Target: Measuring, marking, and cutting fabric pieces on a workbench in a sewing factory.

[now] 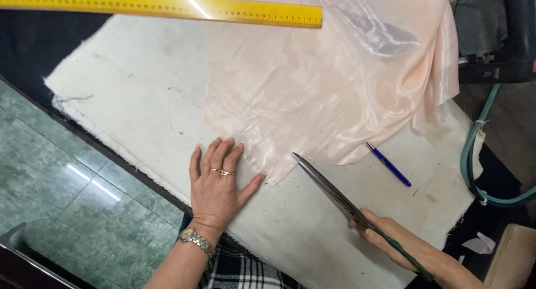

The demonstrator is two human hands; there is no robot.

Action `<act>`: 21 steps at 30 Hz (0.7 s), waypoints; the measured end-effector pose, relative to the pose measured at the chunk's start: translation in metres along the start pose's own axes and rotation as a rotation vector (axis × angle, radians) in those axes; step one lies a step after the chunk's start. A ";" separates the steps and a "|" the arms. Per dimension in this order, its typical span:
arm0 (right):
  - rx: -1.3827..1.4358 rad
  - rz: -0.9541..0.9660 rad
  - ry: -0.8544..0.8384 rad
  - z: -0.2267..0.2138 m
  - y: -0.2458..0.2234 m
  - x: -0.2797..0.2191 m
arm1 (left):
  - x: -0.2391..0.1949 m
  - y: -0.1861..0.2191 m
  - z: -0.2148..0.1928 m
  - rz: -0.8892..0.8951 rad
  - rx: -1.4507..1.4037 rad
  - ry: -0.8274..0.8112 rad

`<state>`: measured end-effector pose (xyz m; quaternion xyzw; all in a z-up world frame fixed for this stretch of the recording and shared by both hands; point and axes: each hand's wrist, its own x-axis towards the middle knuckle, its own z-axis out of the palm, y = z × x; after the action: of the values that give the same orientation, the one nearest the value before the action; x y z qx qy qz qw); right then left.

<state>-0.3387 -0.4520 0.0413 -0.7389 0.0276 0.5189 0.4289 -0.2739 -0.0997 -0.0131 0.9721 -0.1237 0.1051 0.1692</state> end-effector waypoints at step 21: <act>-0.107 0.062 0.033 -0.001 -0.018 0.017 | -0.001 0.000 0.002 -0.009 -0.021 -0.003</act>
<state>-0.3214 -0.4343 0.0386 -0.7680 0.0297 0.5206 0.3718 -0.2744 -0.0999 -0.0150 0.9710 -0.1208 0.1018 0.1797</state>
